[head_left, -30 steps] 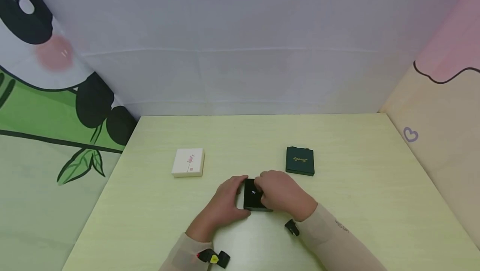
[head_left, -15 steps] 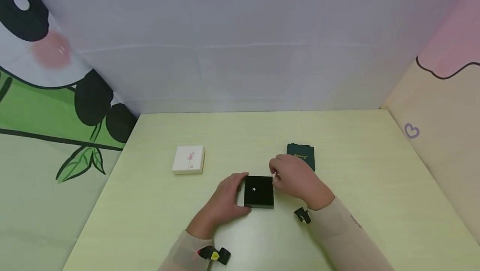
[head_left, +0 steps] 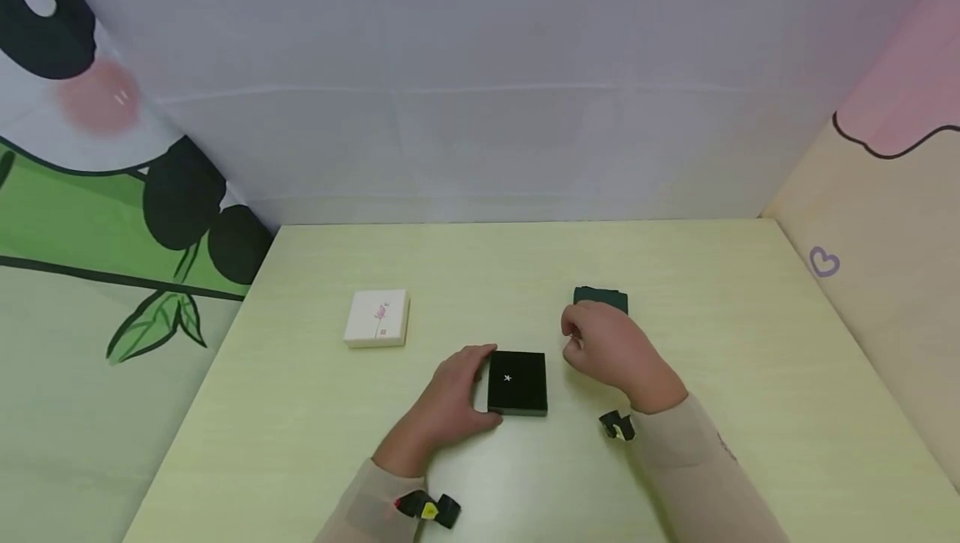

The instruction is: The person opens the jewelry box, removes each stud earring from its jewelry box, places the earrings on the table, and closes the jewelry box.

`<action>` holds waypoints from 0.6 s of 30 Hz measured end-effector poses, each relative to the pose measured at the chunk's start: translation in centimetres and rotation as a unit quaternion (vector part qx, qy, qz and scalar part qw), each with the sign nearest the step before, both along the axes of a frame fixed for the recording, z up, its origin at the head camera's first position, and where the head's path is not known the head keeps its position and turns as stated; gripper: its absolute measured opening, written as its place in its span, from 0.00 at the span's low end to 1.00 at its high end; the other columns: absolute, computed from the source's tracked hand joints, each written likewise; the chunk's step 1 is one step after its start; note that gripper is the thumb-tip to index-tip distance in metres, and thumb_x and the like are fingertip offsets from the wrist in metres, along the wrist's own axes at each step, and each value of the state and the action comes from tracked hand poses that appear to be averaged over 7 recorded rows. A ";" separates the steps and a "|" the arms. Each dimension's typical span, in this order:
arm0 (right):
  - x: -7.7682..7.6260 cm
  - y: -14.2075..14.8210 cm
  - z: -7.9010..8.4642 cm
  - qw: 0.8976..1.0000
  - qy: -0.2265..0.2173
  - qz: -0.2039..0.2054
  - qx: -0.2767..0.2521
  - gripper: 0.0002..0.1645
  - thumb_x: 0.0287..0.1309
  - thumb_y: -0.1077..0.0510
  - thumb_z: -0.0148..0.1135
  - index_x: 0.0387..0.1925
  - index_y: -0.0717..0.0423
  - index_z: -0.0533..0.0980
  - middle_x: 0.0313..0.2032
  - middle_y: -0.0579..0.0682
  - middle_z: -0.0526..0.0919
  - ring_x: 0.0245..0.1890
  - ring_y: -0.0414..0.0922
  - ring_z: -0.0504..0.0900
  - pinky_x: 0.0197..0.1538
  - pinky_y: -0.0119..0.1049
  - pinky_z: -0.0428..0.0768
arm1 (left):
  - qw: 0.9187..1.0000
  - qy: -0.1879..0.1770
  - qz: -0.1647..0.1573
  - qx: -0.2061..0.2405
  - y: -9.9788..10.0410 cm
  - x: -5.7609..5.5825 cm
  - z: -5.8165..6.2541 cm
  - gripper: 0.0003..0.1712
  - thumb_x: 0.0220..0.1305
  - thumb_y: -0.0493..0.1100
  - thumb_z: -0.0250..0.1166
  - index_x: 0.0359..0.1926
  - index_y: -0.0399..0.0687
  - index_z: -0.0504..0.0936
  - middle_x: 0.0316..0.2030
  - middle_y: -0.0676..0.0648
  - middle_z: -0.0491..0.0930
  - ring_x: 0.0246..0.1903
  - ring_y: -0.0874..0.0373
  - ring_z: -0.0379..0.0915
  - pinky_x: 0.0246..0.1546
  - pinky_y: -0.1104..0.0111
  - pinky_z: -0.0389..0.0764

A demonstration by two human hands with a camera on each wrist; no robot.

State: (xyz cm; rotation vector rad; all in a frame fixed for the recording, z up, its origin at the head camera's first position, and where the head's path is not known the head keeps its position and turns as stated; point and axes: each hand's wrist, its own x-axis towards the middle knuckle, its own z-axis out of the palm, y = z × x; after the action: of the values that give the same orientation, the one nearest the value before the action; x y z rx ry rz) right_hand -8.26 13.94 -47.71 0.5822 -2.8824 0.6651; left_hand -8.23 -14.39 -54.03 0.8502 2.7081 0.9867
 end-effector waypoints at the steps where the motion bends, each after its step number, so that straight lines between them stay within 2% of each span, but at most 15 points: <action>1: 0.0 0.0 -0.2 1.000 -0.007 -0.004 -0.003 0.09 0.48 0.69 0.56 0.30 0.54 0.77 0.27 0.43 0.76 0.28 0.41 0.71 0.35 0.37 0.74 | 1.000 0.001 -0.001 0.001 0.0 0.0 0.0 0.56 0.43 0.45 0.83 0.73 0.45 0.65 0.59 0.50 0.74 0.51 0.55 0.70 0.57 0.53 0.72; 7: 0.1 1.0 -1.5 0.998 -0.052 -0.033 -0.003 0.08 0.51 0.67 0.58 0.28 0.51 0.77 0.26 0.41 0.73 0.30 0.42 0.71 0.35 0.38 0.74 | 1.000 -0.002 0.001 0.000 0.4 -0.1 -0.1 0.56 0.44 0.46 0.83 0.73 0.46 0.65 0.59 0.51 0.74 0.51 0.56 0.70 0.57 0.54 0.73; 14: 0.0 2.0 -1.3 0.994 -0.092 -0.059 0.000 0.06 0.53 0.66 0.60 0.29 0.52 0.78 0.26 0.42 0.74 0.27 0.43 0.71 0.33 0.39 0.73 | 1.000 -0.001 0.013 0.008 0.8 -0.5 0.5 0.56 0.43 0.45 0.82 0.73 0.46 0.66 0.60 0.51 0.74 0.52 0.55 0.70 0.58 0.54 0.73; 18: -0.2 2.8 -1.5 0.993 -0.096 -0.068 0.000 0.08 0.52 0.67 0.60 0.28 0.50 0.77 0.26 0.42 0.74 0.28 0.43 0.71 0.33 0.40 0.72 | 1.000 0.001 0.012 0.007 1.2 -0.9 0.4 0.56 0.43 0.46 0.82 0.74 0.47 0.65 0.60 0.51 0.73 0.52 0.55 0.69 0.58 0.54 0.73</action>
State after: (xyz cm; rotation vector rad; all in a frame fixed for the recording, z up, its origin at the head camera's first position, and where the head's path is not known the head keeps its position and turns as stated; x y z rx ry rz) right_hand -8.46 16.76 -49.20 0.3345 -3.0644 0.7373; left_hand -9.09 -13.22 -53.66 0.8228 2.7225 1.0119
